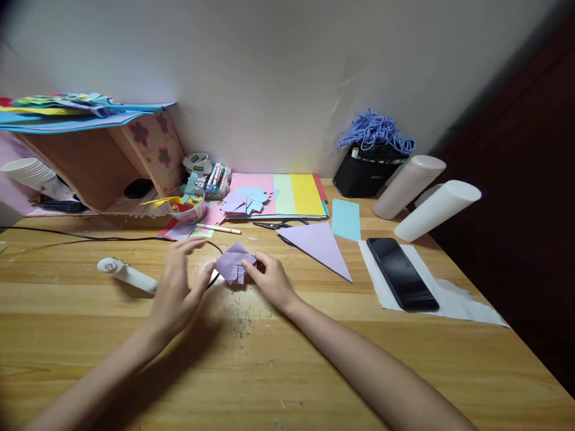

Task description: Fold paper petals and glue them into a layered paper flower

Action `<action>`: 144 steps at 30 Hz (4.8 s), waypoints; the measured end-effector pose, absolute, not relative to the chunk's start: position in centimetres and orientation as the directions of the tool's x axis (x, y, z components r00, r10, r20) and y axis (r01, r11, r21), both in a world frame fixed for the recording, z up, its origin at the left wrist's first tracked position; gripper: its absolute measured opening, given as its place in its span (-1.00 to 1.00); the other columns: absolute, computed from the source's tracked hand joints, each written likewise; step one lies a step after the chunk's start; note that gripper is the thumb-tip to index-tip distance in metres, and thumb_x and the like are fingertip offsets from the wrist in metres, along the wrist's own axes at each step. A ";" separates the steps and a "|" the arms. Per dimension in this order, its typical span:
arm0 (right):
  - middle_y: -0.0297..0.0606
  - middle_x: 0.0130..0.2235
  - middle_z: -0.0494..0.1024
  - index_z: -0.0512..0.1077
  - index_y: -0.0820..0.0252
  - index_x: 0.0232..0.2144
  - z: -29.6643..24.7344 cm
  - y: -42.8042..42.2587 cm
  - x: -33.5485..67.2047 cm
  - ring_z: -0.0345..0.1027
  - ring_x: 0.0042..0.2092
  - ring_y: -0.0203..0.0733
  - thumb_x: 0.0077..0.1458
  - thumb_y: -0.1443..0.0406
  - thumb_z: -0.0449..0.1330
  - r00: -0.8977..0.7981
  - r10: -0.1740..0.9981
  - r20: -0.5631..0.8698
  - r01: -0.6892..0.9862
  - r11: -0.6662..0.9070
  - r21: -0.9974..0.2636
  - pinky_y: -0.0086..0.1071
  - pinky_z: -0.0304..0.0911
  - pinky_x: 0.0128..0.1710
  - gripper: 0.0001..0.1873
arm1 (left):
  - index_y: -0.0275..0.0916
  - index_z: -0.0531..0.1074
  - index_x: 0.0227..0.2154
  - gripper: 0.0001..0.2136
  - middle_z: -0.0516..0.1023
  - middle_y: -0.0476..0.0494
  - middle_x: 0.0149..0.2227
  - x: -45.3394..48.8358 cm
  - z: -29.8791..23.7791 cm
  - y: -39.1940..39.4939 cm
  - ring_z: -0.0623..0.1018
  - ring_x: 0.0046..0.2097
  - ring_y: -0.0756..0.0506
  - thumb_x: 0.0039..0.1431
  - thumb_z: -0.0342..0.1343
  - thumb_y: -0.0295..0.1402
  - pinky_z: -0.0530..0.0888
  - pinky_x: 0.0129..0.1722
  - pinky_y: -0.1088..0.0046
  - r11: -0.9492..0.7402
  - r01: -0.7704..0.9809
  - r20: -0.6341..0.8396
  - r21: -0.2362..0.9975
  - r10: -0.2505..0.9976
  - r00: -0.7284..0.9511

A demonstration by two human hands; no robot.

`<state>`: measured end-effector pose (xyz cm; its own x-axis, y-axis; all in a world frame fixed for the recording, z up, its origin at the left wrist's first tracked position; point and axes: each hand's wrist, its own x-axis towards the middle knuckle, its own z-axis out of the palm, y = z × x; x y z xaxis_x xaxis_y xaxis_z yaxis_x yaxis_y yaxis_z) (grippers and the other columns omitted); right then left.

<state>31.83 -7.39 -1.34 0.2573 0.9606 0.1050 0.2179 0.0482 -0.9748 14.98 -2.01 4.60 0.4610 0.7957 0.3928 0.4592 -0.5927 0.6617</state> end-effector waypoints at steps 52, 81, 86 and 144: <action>-0.11 -0.23 0.44 0.31 0.26 -0.19 0.2 -10.2 46.9 0.32 -0.16 -0.04 -0.26 0.12 0.27 0.641 0.766 0.058 0.697 -0.548 -0.462 -0.27 0.20 -0.19 -0.45 | -0.27 0.26 -0.17 -0.66 0.42 -0.11 -0.34 15.3 0.9 -2.7 0.48 -0.39 -0.02 0.02 0.10 -0.23 0.50 -0.38 0.35 0.151 0.071 -0.161 0.986 0.740 0.653; -0.26 -0.33 0.46 0.44 0.14 -0.44 4.1 -13.0 40.5 0.35 -0.25 -0.17 -0.05 0.42 0.06 0.129 0.961 0.246 0.650 0.105 -0.752 -0.30 0.25 -0.24 -0.82 | -0.15 0.20 -0.02 -0.50 0.30 -0.20 -0.06 14.7 1.9 -3.0 0.37 -0.05 -0.16 -0.05 0.18 -0.28 0.36 -0.08 0.23 -0.607 0.244 0.413 0.756 0.733 0.541; -0.17 -0.04 0.39 0.39 0.14 -0.39 2.8 -13.4 38.8 0.24 0.00 -0.12 -0.11 0.55 -0.02 -0.100 0.965 0.243 0.691 0.243 -0.681 -0.21 0.17 -0.07 -0.69 | -0.07 0.24 -0.02 -0.59 0.25 -0.22 0.02 14.5 1.8 -4.2 0.28 0.03 -0.20 0.04 0.11 -0.34 0.27 -0.02 0.16 -0.880 0.245 0.465 0.407 0.430 0.774; -0.24 -0.25 0.33 0.33 0.18 -0.45 0.4 -14.3 38.8 0.23 -0.37 -0.26 -0.12 0.17 0.20 0.420 0.907 -0.041 0.613 -0.317 -0.724 -0.36 0.18 -0.36 -0.79 | -0.27 0.36 -0.40 -0.80 0.39 -0.04 -0.44 18.0 0.5 -3.6 0.38 -0.38 -0.03 0.01 0.10 -0.22 0.29 -0.39 0.47 -0.252 0.359 -0.068 0.899 0.729 0.681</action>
